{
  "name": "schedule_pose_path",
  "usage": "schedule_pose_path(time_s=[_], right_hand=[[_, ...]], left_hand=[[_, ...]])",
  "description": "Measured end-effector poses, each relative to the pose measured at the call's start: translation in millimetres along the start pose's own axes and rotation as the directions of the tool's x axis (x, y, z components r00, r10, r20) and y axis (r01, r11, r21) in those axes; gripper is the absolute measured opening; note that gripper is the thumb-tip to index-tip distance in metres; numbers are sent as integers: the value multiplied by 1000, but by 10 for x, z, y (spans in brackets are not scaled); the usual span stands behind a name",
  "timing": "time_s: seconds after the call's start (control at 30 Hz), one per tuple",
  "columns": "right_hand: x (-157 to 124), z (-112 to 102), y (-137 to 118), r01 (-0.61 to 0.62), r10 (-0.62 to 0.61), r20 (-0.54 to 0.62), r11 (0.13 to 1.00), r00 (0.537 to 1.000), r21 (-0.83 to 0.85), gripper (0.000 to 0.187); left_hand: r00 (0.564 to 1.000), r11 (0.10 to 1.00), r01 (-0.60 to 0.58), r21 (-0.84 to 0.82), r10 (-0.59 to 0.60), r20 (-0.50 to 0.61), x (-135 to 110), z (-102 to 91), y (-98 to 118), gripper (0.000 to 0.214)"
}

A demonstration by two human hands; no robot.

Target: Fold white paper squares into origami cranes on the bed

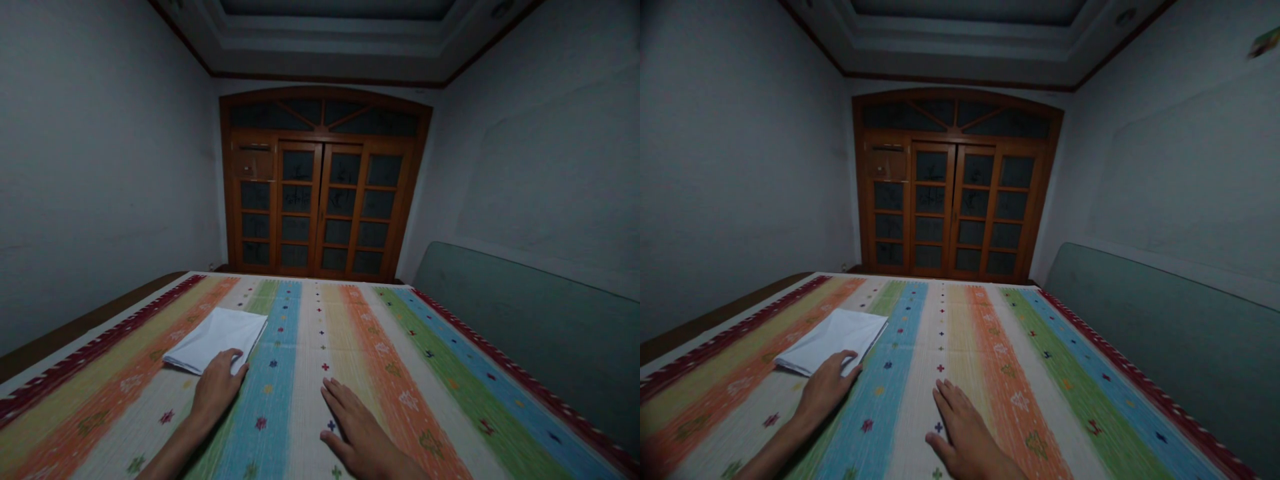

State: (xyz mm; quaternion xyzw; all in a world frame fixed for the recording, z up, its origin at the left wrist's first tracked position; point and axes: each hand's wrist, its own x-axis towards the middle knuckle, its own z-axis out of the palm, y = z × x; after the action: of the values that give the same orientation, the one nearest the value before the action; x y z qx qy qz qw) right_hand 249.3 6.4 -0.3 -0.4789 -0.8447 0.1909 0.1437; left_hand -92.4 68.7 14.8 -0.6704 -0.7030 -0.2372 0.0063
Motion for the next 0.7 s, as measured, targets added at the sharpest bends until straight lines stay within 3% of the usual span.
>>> schedule_pose_path(time_s=[0.27, 0.37, 0.47, 0.6, 0.7], right_hand=[[-18, -33, -30, -16, 16, 11, 1000, 1000, 2, 71], [-22, -23, -25, 8, -8, -54, 1000, 998, -6, 68], [9, 63, 44, 54, -53, -235, 999, 971, -5, 67], [75, 161, 188, 64, -48, -451, 998, 891, 20, 68], [109, 113, 295, 87, -42, -521, 994, 852, 62, 67]], left_hand=[[999, 998, 49, -35, -49, 8, 29, -64, -6, 26], [999, 996, -50, -76, 50, -4, 5, -105, 61, 30], [975, 967, -217, -136, 222, 17, -70, -86, 180, 29], [891, 881, -425, -210, 447, 72, -240, 72, 298, 28], [725, 725, -625, -289, 676, 130, -356, 175, 327, 42]])
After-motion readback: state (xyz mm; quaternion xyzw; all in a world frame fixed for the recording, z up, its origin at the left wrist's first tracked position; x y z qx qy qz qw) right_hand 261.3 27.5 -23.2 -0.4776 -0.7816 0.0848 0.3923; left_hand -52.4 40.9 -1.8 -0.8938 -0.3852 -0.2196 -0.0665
